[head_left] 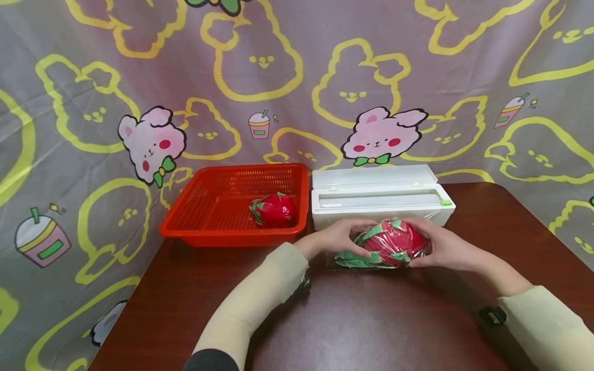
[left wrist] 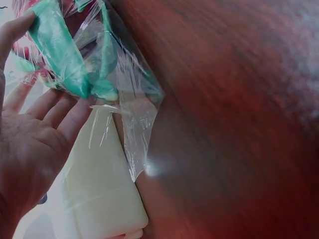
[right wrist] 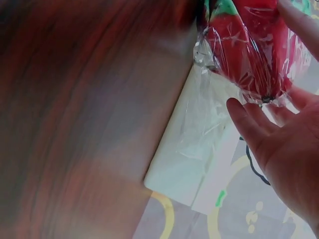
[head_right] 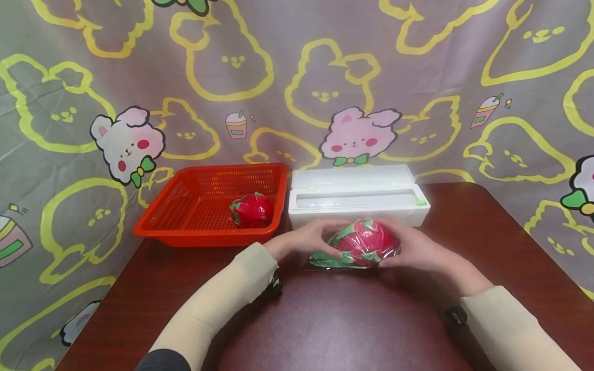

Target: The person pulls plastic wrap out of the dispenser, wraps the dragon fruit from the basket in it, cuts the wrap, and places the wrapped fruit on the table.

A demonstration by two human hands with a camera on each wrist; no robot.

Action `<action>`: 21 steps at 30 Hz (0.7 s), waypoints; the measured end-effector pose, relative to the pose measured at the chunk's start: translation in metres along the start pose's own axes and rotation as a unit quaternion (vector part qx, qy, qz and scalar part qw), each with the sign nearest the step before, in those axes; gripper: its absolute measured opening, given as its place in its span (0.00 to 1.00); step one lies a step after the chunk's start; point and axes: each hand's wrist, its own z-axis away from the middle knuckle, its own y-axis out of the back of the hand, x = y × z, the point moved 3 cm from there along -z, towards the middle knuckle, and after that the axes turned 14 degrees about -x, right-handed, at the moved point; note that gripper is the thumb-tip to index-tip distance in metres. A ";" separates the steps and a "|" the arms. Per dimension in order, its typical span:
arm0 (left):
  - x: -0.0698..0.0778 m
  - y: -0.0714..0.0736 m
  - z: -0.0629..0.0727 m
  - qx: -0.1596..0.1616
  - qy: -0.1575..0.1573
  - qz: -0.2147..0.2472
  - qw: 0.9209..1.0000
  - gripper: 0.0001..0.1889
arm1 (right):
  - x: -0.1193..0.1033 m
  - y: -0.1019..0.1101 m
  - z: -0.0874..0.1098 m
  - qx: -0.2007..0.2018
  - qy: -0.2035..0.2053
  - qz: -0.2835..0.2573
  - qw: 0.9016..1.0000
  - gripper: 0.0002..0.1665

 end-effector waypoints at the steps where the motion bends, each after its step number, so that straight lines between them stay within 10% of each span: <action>1: 0.000 0.000 0.000 0.001 -0.001 0.002 1.000 0.39 | 0.000 0.000 -0.001 0.000 0.001 0.007 1.000 0.59; 21: -0.001 0.000 0.004 0.013 0.029 -0.007 0.999 0.37 | 0.007 0.000 -0.014 0.013 -0.017 0.035 0.999 0.55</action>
